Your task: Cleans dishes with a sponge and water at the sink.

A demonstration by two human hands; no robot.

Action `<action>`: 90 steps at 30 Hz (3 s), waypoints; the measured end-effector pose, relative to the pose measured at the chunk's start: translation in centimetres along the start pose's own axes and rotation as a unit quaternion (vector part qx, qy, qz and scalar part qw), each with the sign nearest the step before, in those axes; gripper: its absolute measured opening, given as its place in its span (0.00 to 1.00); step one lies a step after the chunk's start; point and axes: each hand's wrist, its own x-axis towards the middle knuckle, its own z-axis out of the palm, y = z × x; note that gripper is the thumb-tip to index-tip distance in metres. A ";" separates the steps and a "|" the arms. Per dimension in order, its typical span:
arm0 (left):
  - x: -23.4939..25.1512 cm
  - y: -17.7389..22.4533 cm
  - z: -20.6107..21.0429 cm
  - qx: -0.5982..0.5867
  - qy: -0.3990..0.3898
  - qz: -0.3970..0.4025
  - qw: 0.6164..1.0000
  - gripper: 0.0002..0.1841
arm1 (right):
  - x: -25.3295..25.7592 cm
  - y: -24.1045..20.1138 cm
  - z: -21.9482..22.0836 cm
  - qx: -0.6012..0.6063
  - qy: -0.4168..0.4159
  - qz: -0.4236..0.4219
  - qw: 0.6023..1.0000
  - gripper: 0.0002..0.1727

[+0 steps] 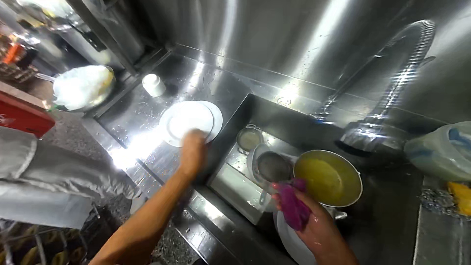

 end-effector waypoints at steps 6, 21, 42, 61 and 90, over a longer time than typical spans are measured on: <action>1.8 4.3 14.1 0.068 -0.530 0.066 0.842 0.25 | -2.5 -0.2 -1.2 -0.098 0.088 -0.050 0.990 0.15; 2.8 3.9 1.1 0.020 -0.556 0.070 0.828 0.14 | -1.8 0.4 -0.6 -0.125 0.122 -0.100 0.980 0.04; -8.3 14.8 -5.0 -0.629 0.034 -0.296 0.718 0.18 | 4.3 -2.1 3.0 -0.533 0.162 -0.525 0.644 0.17; -10.5 14.6 -4.9 -0.542 0.022 -0.288 0.789 0.19 | 3.4 1.8 6.9 -0.527 0.075 -0.476 0.700 0.24; 0.3 9.7 6.8 -0.156 -0.280 -0.037 0.947 0.35 | 3.7 -1.0 -4.9 -0.453 0.117 0.054 0.882 0.22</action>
